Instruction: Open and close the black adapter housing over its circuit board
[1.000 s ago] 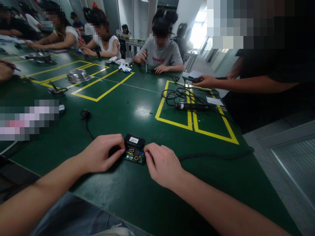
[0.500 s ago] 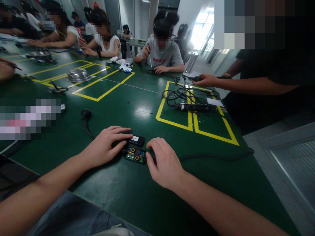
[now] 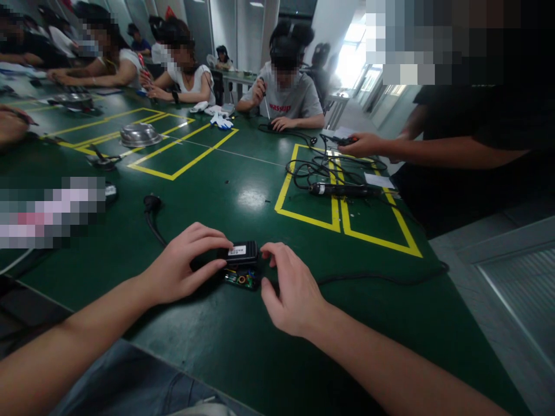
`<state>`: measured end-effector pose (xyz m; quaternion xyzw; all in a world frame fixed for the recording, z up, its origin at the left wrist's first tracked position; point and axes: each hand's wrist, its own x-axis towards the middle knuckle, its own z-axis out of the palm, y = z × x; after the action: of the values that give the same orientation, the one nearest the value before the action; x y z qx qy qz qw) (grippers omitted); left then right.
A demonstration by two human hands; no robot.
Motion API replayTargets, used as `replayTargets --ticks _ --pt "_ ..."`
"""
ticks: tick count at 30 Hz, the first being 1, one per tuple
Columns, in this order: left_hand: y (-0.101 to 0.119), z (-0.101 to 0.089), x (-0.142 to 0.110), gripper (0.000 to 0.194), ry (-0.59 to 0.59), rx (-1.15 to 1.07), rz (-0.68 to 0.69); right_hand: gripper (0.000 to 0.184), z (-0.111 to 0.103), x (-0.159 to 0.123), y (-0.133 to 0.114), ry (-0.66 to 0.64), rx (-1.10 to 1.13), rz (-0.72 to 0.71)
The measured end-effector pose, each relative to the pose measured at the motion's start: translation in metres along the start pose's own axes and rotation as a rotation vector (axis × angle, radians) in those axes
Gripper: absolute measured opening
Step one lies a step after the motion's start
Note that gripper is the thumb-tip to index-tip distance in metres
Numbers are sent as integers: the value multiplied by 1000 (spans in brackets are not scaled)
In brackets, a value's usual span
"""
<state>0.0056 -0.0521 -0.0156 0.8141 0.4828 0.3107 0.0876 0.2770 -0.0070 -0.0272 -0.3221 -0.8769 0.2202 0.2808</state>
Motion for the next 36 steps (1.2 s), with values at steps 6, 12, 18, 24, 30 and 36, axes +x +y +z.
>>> replayTargets --ticks 6,12,18,24,30,36 --pt "7 2 0 31 -69 -28 193 41 1 1 -1 -67 -29 -20" --pt "9 -1 2 29 -105 -10 150 22 4 3 2 -89 -57 -35" --pt "4 2 1 30 -100 -13 151 22 3 2 3 -92 -53 -36" --pt "4 3 2 29 -105 -9 153 21 4 4 2 -96 -56 -26" --pt "4 5 -2 26 -69 -72 130 28 3 1 0 -75 -49 -7" --pt "-5 7 1 23 36 -17 -33 17 3 -1 -1 -58 -70 -5"
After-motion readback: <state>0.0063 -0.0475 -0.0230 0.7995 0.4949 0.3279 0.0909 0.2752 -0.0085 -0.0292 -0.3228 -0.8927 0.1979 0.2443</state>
